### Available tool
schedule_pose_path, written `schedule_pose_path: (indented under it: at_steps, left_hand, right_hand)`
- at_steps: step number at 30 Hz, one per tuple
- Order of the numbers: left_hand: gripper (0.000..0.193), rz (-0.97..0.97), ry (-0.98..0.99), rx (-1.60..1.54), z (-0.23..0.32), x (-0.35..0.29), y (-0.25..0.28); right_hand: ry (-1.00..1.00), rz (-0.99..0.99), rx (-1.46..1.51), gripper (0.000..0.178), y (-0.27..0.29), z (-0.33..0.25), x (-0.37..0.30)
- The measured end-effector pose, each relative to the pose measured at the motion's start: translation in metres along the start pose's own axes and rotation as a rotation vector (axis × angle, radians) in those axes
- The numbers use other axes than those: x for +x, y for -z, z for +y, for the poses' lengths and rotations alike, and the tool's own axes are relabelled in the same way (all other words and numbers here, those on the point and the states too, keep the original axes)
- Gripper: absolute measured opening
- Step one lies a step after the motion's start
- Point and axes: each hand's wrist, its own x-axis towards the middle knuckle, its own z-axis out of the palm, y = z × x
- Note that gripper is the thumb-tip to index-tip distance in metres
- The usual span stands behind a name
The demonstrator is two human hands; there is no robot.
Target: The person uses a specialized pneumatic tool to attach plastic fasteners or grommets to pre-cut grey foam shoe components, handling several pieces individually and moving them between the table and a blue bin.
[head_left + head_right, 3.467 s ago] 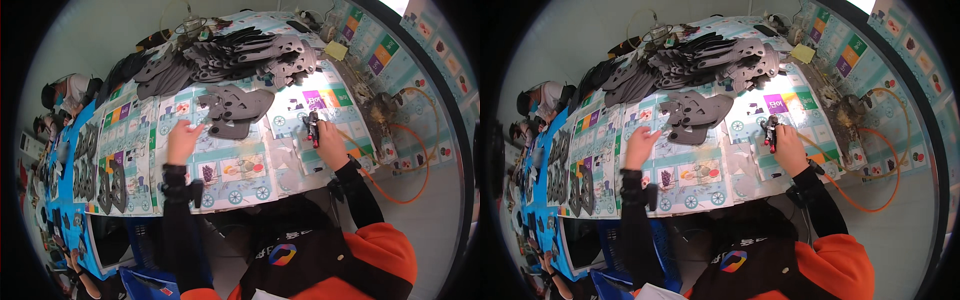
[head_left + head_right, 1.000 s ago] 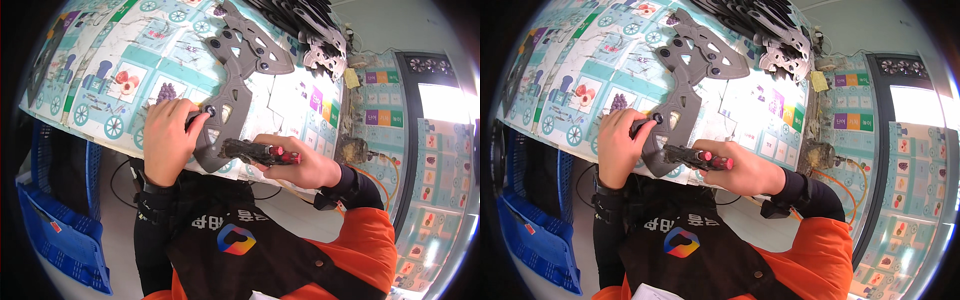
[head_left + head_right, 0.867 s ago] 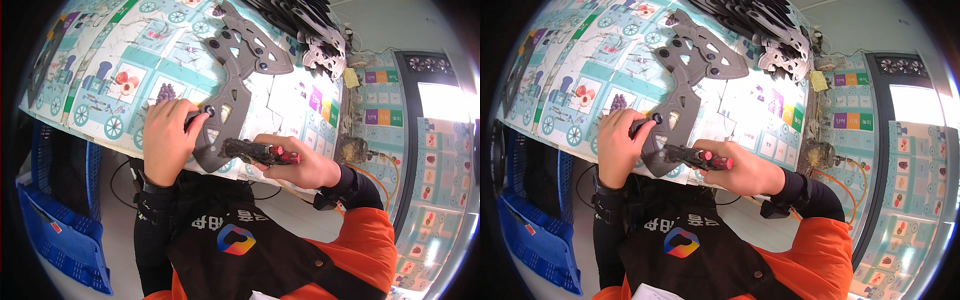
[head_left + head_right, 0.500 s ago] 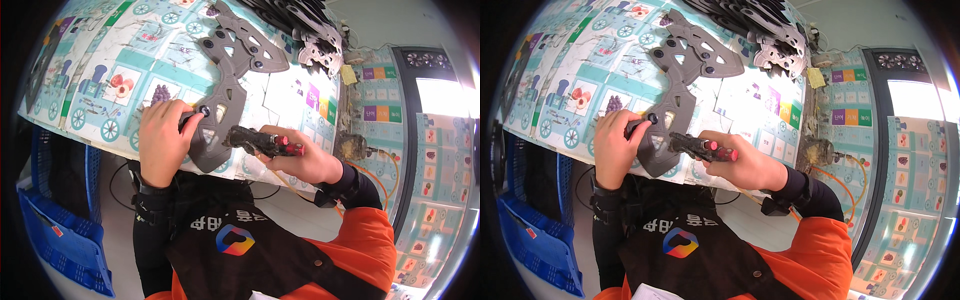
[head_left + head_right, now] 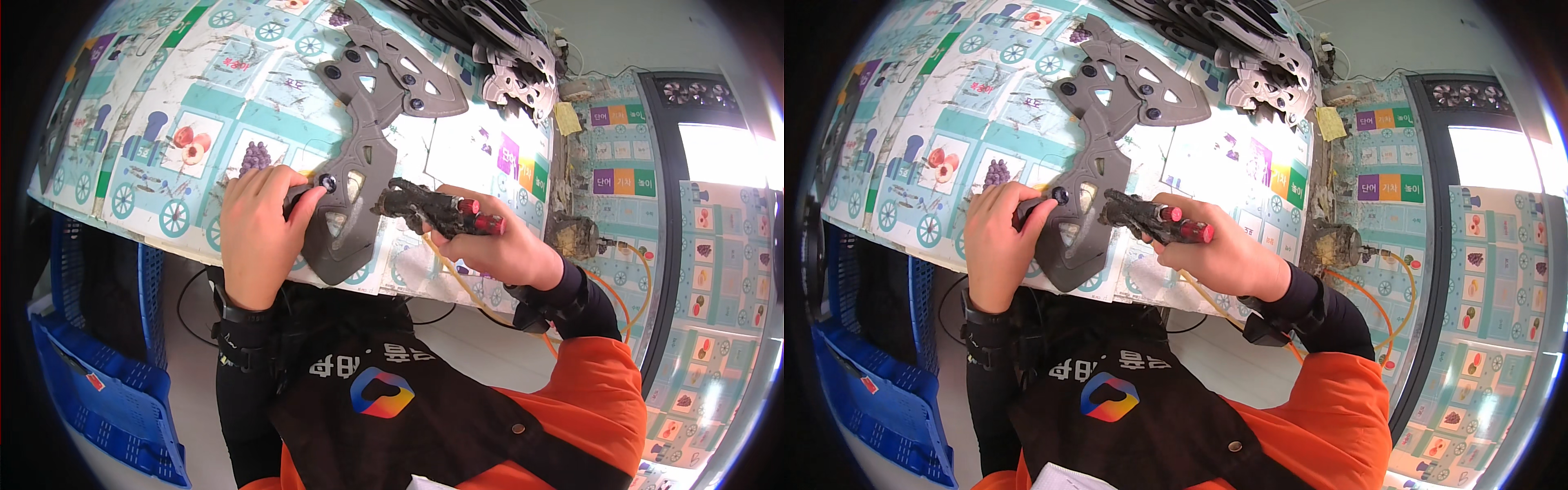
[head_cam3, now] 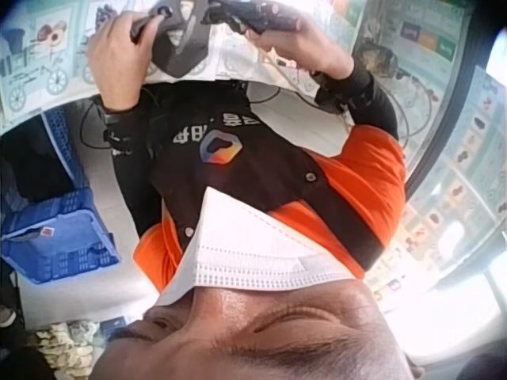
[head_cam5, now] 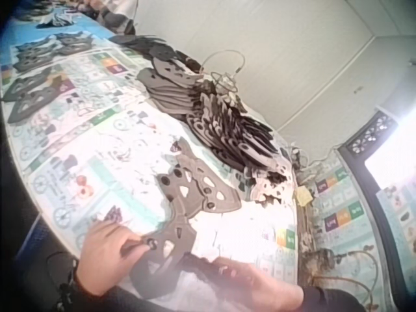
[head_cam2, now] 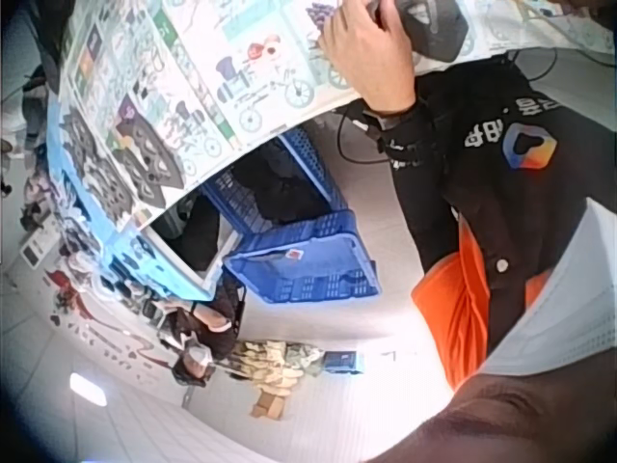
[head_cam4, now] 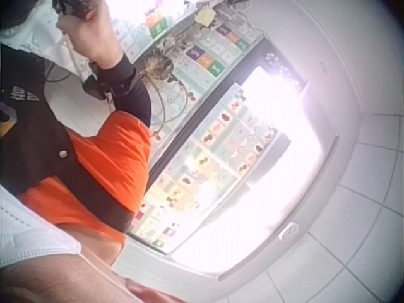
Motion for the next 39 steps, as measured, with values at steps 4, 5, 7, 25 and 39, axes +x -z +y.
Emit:
schedule_pose_path:
  at_steps: [4,5,7,25,39]
  left_hand:
    - [0.024,0.001,-0.002,-0.006,-0.001,-0.001,0.0]
    - [0.024,-0.002,-0.002,-0.005,0.0,0.0,0.001]
    - [0.024,-0.008,-0.002,-0.004,0.0,0.0,0.001]
    - [0.023,-0.016,0.015,-0.002,0.0,0.001,0.001]
    - [0.024,-0.013,0.015,-0.016,0.001,0.002,0.002]
  right_hand:
    - [-0.034,-0.017,-0.003,0.04,0.005,0.004,0.004]
    - [-0.024,-0.016,-0.003,0.041,0.006,0.008,0.005]
    - [0.001,0.049,0.109,0.031,0.004,0.013,0.006]
    - [0.04,0.068,0.242,0.022,0.017,0.003,0.014]
    - [0.112,0.11,0.179,0.022,0.021,0.007,0.026]
